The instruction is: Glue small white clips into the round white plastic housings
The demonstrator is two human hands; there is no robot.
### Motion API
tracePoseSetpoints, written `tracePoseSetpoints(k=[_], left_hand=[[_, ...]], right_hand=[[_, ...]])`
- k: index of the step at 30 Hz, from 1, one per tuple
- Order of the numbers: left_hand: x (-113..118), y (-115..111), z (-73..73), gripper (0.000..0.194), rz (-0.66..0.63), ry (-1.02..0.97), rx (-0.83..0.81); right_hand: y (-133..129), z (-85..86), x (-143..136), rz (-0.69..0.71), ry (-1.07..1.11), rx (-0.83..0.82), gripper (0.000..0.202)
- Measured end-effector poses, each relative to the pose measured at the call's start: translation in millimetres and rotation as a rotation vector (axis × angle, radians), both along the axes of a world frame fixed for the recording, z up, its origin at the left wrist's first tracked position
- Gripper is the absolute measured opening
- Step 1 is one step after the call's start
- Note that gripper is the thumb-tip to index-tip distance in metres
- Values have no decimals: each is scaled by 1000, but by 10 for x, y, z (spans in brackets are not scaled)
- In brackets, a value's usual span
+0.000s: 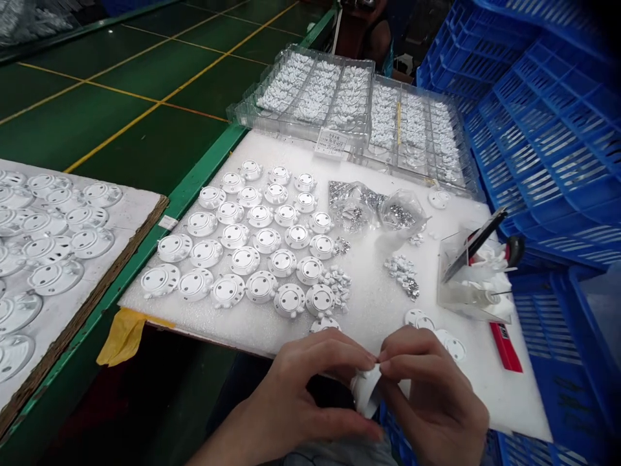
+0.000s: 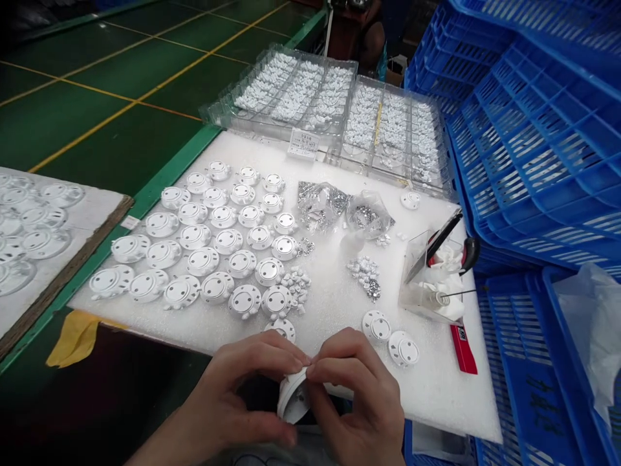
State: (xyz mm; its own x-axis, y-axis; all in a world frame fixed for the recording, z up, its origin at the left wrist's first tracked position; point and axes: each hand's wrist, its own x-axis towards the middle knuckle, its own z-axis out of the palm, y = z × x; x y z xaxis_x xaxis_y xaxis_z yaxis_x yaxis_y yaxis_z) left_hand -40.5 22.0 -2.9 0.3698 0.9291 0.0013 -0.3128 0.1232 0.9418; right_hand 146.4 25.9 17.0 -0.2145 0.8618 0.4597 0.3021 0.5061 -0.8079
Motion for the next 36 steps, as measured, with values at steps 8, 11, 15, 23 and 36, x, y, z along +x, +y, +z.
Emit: tracePoseSetpoints(k=[8,11,15,23,36], left_hand=[[90,-103,3,43,-17,-606,-424],[135,-101,70,45,33,-649,-511],[150,-110,110,48,115,-623,-586],[83,16,149,41,206,-626,-599],[132,234,272,49,294,-484,-593]], right_hand=[[597,208,257,-439,-219,-130,18],[974,125,303,-556,-431,-120,31],[1194,-5,307,-514,-577,-43,27],[996,96,186,-237,365,-283,26],[991,112,64,-139,548,-405,58]])
